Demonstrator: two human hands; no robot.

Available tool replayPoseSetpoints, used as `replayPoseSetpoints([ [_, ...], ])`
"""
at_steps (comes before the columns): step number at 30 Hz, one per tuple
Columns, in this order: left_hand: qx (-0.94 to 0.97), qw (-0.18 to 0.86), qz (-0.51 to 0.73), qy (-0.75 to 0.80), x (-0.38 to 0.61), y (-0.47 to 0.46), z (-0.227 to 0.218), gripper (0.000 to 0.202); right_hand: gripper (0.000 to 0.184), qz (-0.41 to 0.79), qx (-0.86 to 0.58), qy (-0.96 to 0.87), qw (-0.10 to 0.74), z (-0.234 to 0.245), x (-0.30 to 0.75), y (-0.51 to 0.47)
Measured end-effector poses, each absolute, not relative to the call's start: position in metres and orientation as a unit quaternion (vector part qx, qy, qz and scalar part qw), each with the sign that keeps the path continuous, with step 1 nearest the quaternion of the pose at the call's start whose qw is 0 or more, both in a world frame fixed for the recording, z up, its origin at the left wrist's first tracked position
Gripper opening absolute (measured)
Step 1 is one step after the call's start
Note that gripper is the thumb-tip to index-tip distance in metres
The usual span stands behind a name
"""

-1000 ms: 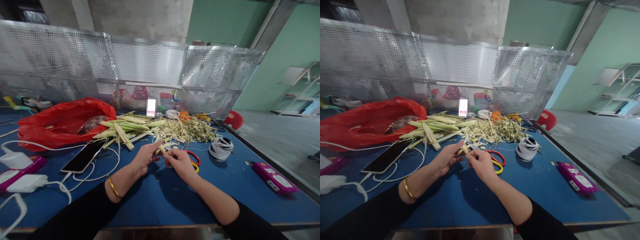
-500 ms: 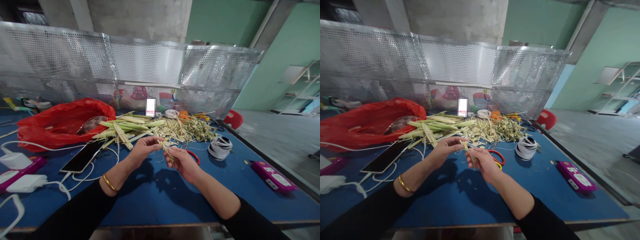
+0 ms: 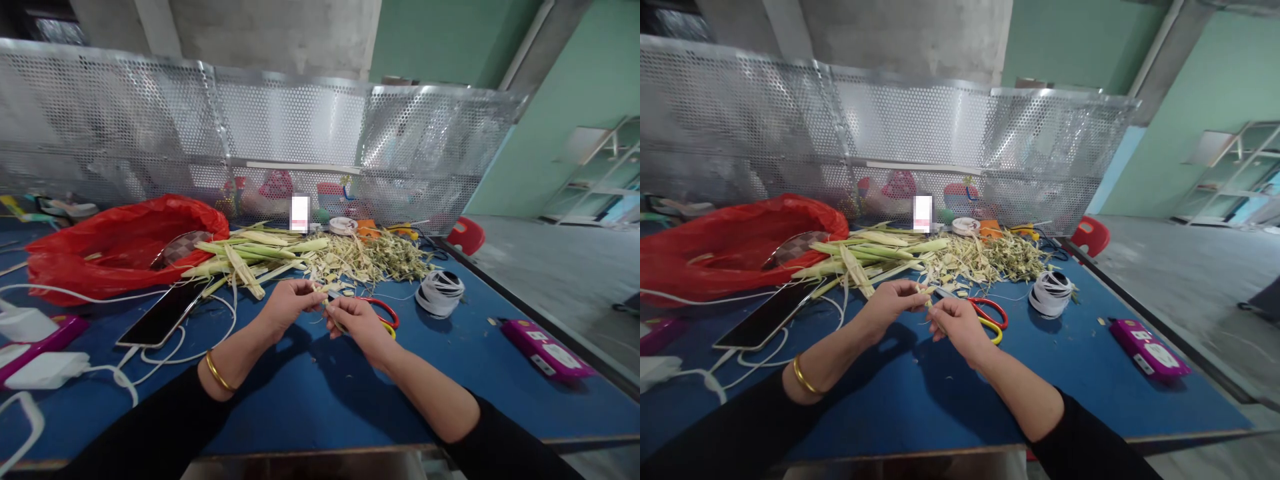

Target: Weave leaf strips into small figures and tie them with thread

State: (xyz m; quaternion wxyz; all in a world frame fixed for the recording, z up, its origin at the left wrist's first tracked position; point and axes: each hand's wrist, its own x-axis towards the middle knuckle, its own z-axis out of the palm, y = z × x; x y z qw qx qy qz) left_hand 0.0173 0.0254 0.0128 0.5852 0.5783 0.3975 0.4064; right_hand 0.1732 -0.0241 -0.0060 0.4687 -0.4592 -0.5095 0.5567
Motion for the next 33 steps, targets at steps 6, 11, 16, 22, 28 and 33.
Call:
replayPoseSetpoints([
  [6,0.572,0.573,0.395,0.433,0.018,0.025,0.016,0.032,0.027,0.521,-0.481,-0.555,0.435,-0.009,0.172,-0.02],
  [11,0.525,0.584,0.413,0.462,0.013,0.033,0.008,0.039,0.02,0.562,-0.493,-0.557,0.362,-0.007,0.174,-0.024],
  [16,0.393,0.569,0.491,0.53,0.013,0.041,-0.003,0.039,0.025,0.577,-0.498,-0.496,0.417,-0.006,0.19,-0.011],
  [22,0.392,0.581,0.479,0.528,0.016,0.039,-0.009,0.037,0.028,0.428,-0.564,-0.462,0.534,0.031,0.248,0.059],
  [28,0.411,0.58,0.469,0.524,0.02,0.034,-0.012,0.03,0.022,0.24,-0.658,-0.491,0.518,0.021,0.262,0.074],
  [33,0.438,0.566,0.467,0.519,0.026,0.027,-0.017,0.022,0.013,0.202,-0.643,-0.614,0.411,-0.012,0.234,0.022],
])
